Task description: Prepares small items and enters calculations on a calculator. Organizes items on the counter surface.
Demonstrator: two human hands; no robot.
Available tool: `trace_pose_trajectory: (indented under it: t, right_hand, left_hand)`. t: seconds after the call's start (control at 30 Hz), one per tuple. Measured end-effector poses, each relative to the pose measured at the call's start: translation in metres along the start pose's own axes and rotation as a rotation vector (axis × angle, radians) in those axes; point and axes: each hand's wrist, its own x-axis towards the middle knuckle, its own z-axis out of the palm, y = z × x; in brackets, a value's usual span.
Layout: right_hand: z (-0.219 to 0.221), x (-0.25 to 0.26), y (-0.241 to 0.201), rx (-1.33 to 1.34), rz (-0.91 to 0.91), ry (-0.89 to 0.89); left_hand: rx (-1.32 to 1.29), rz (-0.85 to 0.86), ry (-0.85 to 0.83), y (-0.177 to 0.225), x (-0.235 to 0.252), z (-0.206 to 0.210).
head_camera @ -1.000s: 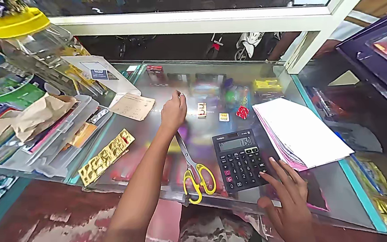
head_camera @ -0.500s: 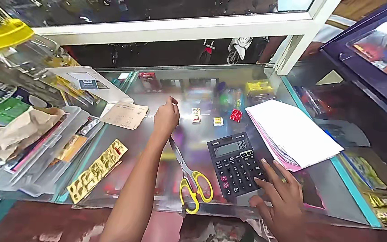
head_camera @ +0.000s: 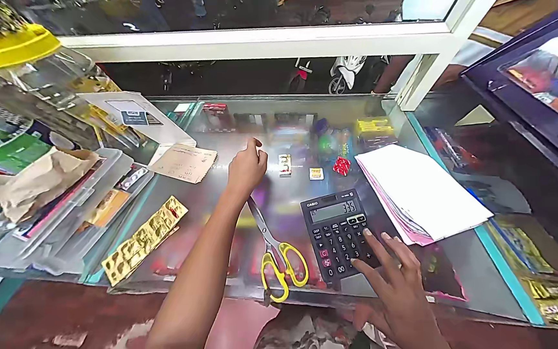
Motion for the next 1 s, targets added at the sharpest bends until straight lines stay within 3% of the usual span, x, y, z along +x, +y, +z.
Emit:
trace_pose_trajectory:
  t: [0.17,0.37,0.5,0.83,1.0]
  right_hand:
    - [0.000,0.001,-0.001,0.007,0.000,-0.013]
    - [0.000,0.000,-0.001,0.037,0.001,0.008]
    - [-0.003,-0.007,0.000,0.091,0.029,0.193]
    - [-0.011,-0.010,0.002,0.136,0.022,0.179]
    - [-0.017,-0.007,0.005,0.292,0.085,0.095]
  left_hand:
    - [-0.192,-0.025,0.012,0.001,-0.004,-0.002]
    - [-0.172,-0.046,-0.018,-0.001,0.001,-0.001]
    - [-0.155,0.053,-0.001,0.002,-0.004,0.001]
    - [-0.101,0.284,-0.007,-0.002,0.002,0.013]
    - [-0.060,0.293,-0.216,0.009,0.000,0.022]
